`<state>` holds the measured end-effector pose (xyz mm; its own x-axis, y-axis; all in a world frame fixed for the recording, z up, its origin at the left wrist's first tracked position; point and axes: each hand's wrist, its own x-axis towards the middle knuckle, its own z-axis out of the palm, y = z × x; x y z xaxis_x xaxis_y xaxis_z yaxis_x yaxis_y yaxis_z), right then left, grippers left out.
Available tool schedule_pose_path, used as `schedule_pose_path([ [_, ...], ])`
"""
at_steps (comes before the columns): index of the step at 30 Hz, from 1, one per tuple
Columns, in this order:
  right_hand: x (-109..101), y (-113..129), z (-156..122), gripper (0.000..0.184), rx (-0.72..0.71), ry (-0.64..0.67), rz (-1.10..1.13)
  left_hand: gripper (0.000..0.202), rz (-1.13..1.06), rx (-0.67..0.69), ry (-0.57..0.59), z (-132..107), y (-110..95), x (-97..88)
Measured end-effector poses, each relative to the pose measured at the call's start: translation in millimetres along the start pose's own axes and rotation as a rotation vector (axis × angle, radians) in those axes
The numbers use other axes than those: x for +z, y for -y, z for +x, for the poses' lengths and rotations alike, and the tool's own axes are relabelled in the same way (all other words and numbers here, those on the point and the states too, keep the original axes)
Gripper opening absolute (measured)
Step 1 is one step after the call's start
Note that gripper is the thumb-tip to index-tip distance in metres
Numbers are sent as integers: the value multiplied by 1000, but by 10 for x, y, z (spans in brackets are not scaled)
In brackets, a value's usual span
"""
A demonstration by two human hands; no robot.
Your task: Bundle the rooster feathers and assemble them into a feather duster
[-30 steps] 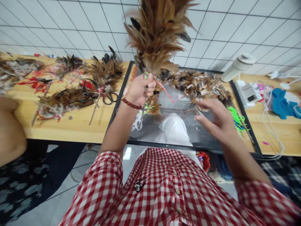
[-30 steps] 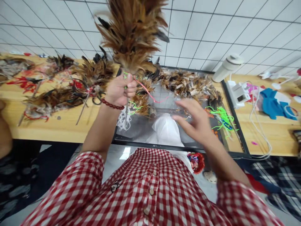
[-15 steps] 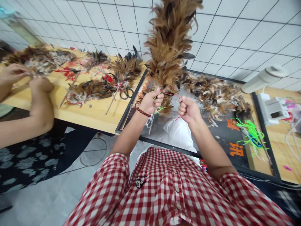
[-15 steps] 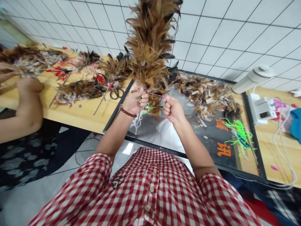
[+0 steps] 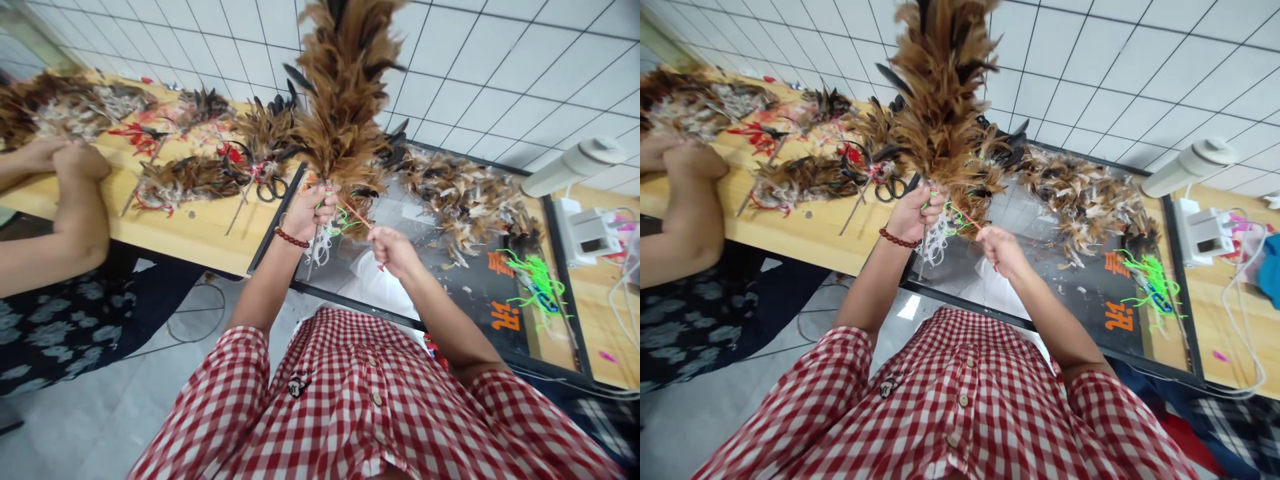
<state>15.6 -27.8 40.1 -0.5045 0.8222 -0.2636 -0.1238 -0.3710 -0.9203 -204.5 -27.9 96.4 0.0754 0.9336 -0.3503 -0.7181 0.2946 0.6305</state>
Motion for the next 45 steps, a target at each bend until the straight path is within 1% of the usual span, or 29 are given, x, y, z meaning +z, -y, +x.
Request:
schedule_pose_path([
  [2, 132, -83, -60, 50, -65, 84, -187, 19, 30, 48, -57, -27, -18, -29],
  [3, 172, -93, -74, 49, -120, 167, -314, 19, 43, 52, -85, -51, -30, -50],
  [5, 166, -50, -44, 44, -224, 392, -572, 22, 55, 33, -135, -123, -56, -102],
  [6, 124, -9, 6, 42, -270, 451, -669, 23, 56, 22, -158, -167, -68, -130],
  [7, 68, 34, 76, 41, -319, 438, -742, 24, 55, 14, -177, -212, -77, -156],
  [8, 10, 69, 163, 39, -372, 357, -810, 25, 54, 10, -191, -254, -82, -179],
  [10, -68, 95, 353, 34, -459, 142, -1004, 26, 50, 5, -198, -317, -78, -206],
  [11, -77, 85, 438, 31, -478, 91, -1143, 28, 50, 1, -192, -333, -70, -208],
  [12, -68, 64, 506, 28, -472, 92, -1296, 30, 51, -1, -183, -339, -59, -203],
  [13, -53, 42, 549, 28, -447, 124, -1438, 32, 54, -1, -175, -336, -45, -192],
  [15, -49, 25, 553, 28, -411, 154, -1623, 35, 67, 10, -161, -313, -10, -162],
  [16, -82, 47, 513, 27, -422, 145, -1660, 34, 77, 17, -158, -297, 10, -147],
  [18, -228, 178, 367, 25, -491, 123, -1633, 32, 97, 31, -157, -261, 62, -119],
  [20, -417, 412, 181, 23, -582, 88, -1536, 29, 112, 45, -160, -217, 129, -91],
  [21, -489, 549, 93, 24, -616, 54, -1498, 27, 116, 48, -163, -187, 169, -73],
  [22, -526, 686, 19, 25, -656, 48, -1465, 26, 117, 46, -165, -152, 211, -50],
  [23, -522, 810, -33, 27, -705, 93, -1441, 24, 116, 43, -163, -112, 256, -23],
  [24, -477, 914, -58, 29, -751, 169, -1425, 24, 114, 35, -157, -66, 302, 10],
  [26, -306, 1043, -21, 34, -813, 316, -1435, 30, 107, 21, -138, 31, 391, 86],
  [27, -207, 1070, 35, 35, -824, 342, -1467, 37, 105, 17, -125, 74, 431, 126],
  [28, -117, 1078, 104, 35, -826, 337, -1510, 44, 106, 10, -111, 111, 467, 164],
  [30, 5, 1059, 248, 34, -817, 276, -1607, 54, 121, -9, -88, 150, 521, 229],
  [31, 34, 1042, 306, 33, -812, 245, -1648, 56, 133, -14, -78, 151, 539, 253],
  [33, 38, 1011, 379, 32, -811, 190, -1705, 53, 161, -3, -61, 121, 557, 290],
  [36, -8, 981, 404, 34, -826, 126, -1749, 32, 199, 25, -29, 38, 557, 321],
  [38, -27, 961, 403, 34, -841, 97, -1763, 24, 213, 21, -13, -8, 556, 334],
  [41, -24, 924, 405, 34, -855, 44, -1766, 26, 229, 9, -16, -34, 577, 348],
  [45, -33, 896, 386, 35, -844, -24, -1752, 29, 269, 28, -75, -17, 632, 366],
])
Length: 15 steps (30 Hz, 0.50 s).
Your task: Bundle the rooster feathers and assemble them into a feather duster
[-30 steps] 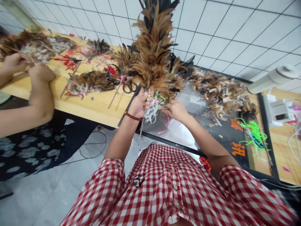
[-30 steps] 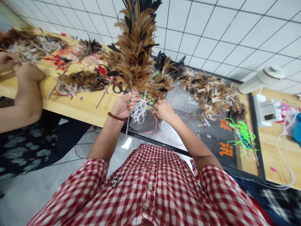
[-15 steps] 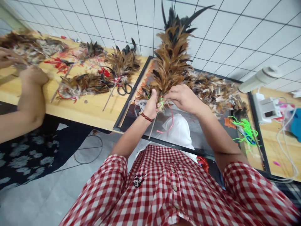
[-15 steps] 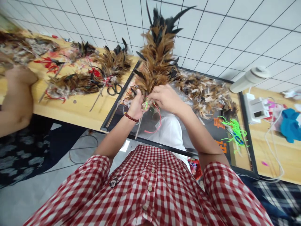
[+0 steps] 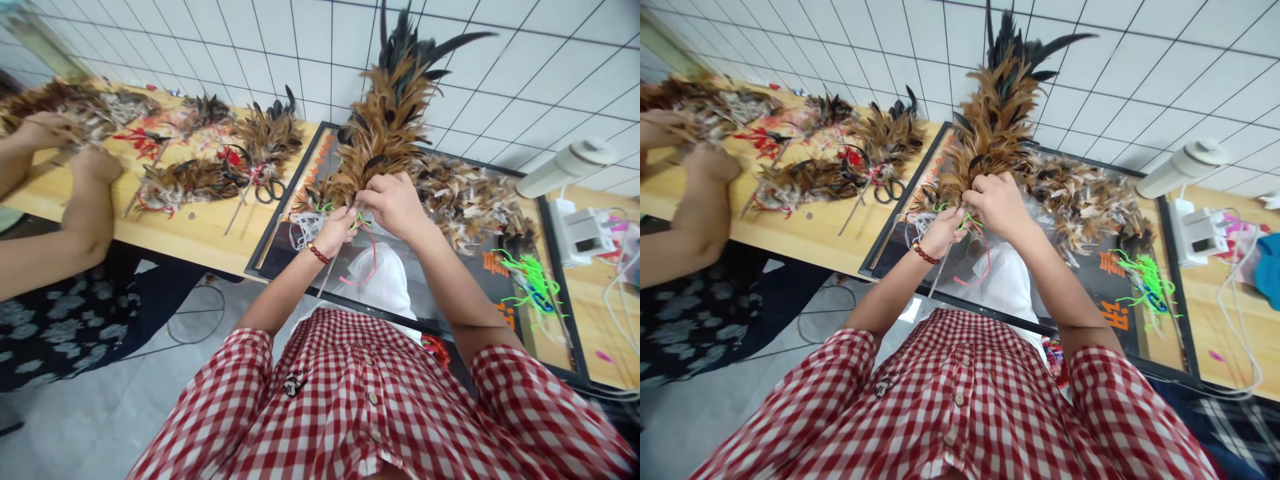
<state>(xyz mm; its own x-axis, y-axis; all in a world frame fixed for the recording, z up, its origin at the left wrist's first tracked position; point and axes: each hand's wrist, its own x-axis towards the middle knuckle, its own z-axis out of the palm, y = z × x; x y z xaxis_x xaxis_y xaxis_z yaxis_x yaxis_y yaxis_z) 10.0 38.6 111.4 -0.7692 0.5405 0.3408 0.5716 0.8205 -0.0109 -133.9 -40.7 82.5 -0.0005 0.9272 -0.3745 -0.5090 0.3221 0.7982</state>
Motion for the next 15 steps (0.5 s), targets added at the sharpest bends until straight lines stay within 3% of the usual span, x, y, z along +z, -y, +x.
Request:
schedule_pose_path([
  [3, 9, -56, -69, 33, 48, -27, 33, 32, -12, 28, -41, 25, 8, 23],
  [5, 70, -106, -137, 31, 152, -127, 103, 32, -23, 47, -84, 43, -7, 34],
  [7, 205, -120, -216, 37, 312, -294, 270, 31, -22, 67, -124, 62, -30, 42],
  [9, 394, -61, -302, 51, 456, -374, 588, 32, -14, 94, -142, 80, -49, 47],
  [11, 572, 63, -394, 64, 541, -239, 1016, 33, 9, 128, -154, 104, -59, 43],
  [13, 657, 189, -488, 70, 601, 14, 1360, 35, 63, 196, -181, 142, -60, 21],
  [15, 594, 253, -571, 66, 648, 100, 1446, 37, 174, 304, -215, 192, -55, -21],
])
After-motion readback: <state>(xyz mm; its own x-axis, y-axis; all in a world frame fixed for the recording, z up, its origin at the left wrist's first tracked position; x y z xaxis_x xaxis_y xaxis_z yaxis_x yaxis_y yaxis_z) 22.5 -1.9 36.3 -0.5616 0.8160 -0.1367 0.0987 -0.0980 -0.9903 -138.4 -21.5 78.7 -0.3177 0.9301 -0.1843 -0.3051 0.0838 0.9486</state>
